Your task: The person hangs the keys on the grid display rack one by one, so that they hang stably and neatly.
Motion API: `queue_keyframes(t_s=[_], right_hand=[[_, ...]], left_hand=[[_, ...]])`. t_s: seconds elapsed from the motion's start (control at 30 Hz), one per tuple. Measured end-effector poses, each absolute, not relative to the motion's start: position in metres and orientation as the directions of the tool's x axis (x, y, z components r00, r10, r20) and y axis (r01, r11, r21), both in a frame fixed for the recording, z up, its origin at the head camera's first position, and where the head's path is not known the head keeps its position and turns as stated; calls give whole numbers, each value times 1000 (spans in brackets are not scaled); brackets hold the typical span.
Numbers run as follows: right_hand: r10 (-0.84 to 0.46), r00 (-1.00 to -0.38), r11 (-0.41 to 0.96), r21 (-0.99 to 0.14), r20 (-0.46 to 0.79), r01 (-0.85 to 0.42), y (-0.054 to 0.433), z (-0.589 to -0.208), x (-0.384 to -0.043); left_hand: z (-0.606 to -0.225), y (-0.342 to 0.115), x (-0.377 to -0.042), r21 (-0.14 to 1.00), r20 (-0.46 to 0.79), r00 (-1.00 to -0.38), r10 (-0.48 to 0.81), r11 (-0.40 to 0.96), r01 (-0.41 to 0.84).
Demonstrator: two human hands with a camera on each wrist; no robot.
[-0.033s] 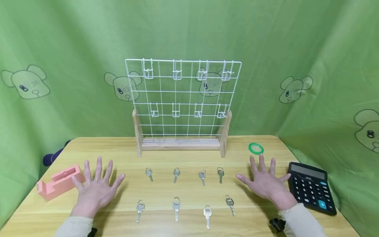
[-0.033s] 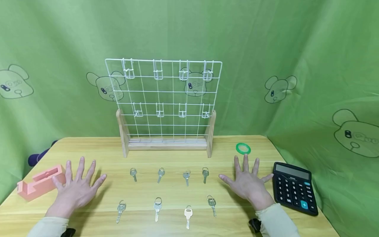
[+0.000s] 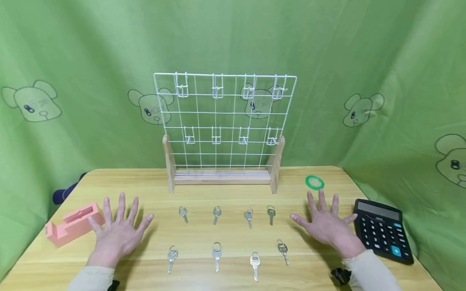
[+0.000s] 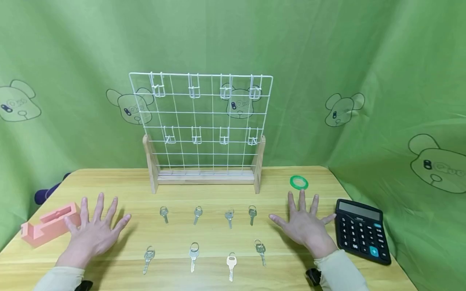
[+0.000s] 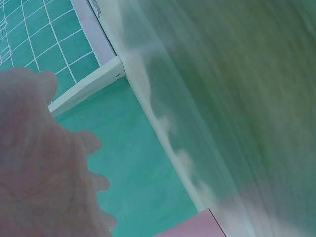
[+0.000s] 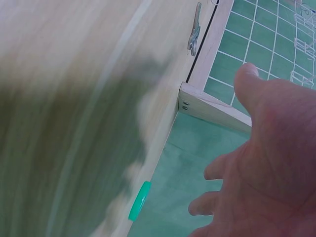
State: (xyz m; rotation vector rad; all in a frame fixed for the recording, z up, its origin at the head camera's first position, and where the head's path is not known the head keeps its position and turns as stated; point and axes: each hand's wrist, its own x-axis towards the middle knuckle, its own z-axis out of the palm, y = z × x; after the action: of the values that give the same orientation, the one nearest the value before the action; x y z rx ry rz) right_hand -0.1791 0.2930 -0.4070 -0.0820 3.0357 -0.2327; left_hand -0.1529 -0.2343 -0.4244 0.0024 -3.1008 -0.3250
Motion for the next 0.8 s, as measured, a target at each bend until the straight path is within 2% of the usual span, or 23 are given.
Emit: queue_keyframes(t_s=[0.27, 0.4, 0.53, 0.67, 0.8], right_hand=[[-66, -994, 986, -158, -87, -51, 295, -405, -179], [-92, -995, 978, -193, -44, -82, 293, -403, -182], [-108, -992, 945, -305, 60, -121, 284, -395, -188], [-116, -977, 891, -415, 180, -183, 272, -386, -198], [-173, -956, 826, -494, 237, -272, 256, -382, -211]], left_hand=[[-424, -234, -153, 216, 39, -999, 4, 976, 13], [-419, -231, -158, 263, 89, -995, 42, 963, 64], [-409, -229, -168, 439, 158, -987, 43, 892, 109], [-396, -227, -183, 650, 144, -989, 13, 753, 105], [-388, -226, -200, 784, 163, -987, -8, 608, 125]])
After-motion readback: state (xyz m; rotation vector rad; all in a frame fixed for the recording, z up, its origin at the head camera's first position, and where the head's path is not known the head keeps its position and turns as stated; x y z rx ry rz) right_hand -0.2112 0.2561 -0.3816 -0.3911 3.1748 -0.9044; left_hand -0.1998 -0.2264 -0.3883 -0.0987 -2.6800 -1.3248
